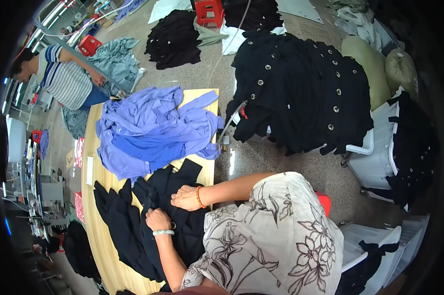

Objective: Manually attaching metal accessories or grommets to black garments on a factory workbench.

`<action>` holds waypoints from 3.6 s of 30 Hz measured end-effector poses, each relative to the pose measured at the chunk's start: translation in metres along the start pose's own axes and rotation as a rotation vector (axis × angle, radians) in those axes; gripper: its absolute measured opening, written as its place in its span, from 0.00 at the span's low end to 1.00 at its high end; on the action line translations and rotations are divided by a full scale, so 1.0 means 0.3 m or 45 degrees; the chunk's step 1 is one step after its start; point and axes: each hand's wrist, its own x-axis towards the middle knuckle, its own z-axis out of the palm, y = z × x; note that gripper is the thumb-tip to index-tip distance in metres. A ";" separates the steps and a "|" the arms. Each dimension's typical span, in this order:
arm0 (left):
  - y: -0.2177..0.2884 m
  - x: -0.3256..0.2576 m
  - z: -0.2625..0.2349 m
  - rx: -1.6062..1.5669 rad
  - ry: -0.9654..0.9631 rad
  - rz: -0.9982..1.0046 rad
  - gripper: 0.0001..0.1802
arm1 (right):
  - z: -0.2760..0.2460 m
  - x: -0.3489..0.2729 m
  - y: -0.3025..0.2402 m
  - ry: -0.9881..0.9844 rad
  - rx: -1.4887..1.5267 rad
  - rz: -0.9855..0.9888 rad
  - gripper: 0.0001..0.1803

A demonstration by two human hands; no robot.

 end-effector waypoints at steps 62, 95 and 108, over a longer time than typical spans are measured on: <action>0.090 -0.164 0.035 -1.386 0.390 -0.071 0.08 | -0.065 0.031 0.014 -0.091 0.303 -0.096 0.15; -0.002 -0.505 -0.082 -1.008 0.738 0.021 0.32 | -0.108 -0.012 -0.216 0.123 0.833 -0.026 0.10; -0.316 -0.914 0.222 -0.664 0.601 -0.693 0.37 | -0.260 0.041 -0.241 0.622 1.181 0.284 0.09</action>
